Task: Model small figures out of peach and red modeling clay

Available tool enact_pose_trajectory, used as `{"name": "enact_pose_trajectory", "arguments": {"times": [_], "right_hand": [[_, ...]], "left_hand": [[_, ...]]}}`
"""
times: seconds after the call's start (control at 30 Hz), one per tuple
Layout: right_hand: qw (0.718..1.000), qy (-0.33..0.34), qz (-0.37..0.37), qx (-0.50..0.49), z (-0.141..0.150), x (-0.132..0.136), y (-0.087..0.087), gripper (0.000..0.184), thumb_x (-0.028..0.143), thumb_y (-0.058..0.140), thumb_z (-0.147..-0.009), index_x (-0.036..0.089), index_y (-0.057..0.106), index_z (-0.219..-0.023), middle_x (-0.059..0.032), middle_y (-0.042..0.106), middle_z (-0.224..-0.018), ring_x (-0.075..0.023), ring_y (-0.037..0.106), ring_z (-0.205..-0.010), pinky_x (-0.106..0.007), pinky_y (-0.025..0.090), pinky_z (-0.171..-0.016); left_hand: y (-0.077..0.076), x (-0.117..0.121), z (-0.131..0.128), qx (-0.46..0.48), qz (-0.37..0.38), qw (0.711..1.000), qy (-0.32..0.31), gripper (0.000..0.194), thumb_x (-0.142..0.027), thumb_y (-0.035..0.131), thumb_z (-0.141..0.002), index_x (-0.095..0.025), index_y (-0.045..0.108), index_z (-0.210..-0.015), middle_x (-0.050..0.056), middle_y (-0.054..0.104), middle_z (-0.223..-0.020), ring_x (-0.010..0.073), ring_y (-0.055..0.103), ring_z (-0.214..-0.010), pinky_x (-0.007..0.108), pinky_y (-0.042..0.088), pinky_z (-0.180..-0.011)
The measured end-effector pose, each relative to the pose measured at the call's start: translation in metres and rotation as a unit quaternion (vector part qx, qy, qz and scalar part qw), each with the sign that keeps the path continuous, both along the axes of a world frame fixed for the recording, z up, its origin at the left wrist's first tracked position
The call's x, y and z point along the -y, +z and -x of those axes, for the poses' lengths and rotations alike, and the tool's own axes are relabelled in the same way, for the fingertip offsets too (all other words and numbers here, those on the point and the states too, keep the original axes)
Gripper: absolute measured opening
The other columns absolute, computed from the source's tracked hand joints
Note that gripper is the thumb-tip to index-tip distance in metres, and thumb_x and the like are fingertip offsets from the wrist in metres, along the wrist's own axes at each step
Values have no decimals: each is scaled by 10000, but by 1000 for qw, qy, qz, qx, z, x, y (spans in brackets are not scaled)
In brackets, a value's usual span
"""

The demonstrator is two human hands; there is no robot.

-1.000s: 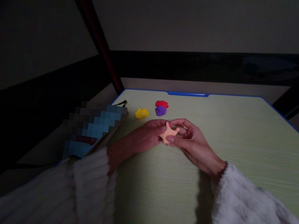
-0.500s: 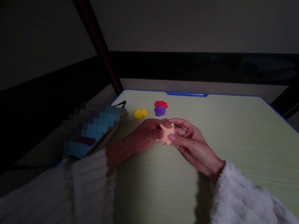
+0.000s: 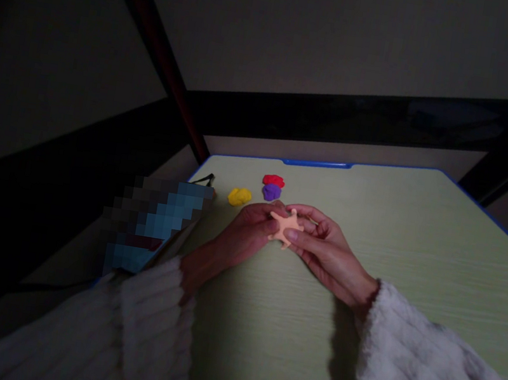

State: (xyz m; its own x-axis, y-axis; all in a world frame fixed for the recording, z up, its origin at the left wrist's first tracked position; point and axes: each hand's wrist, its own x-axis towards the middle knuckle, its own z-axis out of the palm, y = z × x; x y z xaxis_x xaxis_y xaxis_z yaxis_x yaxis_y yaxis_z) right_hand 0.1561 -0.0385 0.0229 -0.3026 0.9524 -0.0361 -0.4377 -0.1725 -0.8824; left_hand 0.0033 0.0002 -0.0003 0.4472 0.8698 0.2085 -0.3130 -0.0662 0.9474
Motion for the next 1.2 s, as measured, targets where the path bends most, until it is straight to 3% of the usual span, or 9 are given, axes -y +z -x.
{"name": "enact_pose_trajectory", "arguments": {"times": [0.17,0.33,0.53,0.83,1.0,1.2], "right_hand": [[1000,-12,16,-11,2,-1,0,395,118,759,-604,244,643,-960,30,707,-841,-74,648,-711,-168,512,-697],[1000,-10,9,1,3,2,1,407,104,756,-599,250,639,-960,31,702,-841,-82,639,-700,-193,513,-687],[1000,-6,10,4,2,1,-1,398,101,764,-591,241,630,-939,36,694,-832,-77,628,-706,-188,498,-693],[999,-12,30,19,4,3,3,370,168,755,-626,231,610,-960,28,690,-826,-100,649,-739,-229,511,-741],[999,-26,36,15,4,1,1,387,136,768,-598,229,608,-937,38,690,-767,-81,634,-674,-195,500,-676],[999,-34,17,29,3,1,-1,406,129,782,-568,234,615,-922,41,686,-754,-94,617,-640,-230,493,-661]], "left_hand": [[0,0,1,7,2,999,-31,230,-349,709,-638,-170,666,-775,10,598,-772,116,528,-704,262,402,-680],[2,1,1,49,42,995,-80,308,-351,758,-574,-168,667,-805,17,595,-801,129,546,-717,271,415,-678],[2,1,2,13,30,997,-74,223,-310,743,-594,-168,675,-751,9,600,-799,105,533,-695,259,404,-681],[4,5,-2,69,61,994,-64,251,-356,753,-593,-181,679,-756,6,556,-694,105,482,-642,246,386,-616],[3,4,-2,48,55,994,-78,222,-339,733,-619,-173,676,-755,19,592,-786,122,524,-702,260,405,-659],[-1,2,-1,24,41,995,-83,219,-322,727,-620,-152,661,-741,27,592,-819,127,536,-743,282,412,-727]]}}
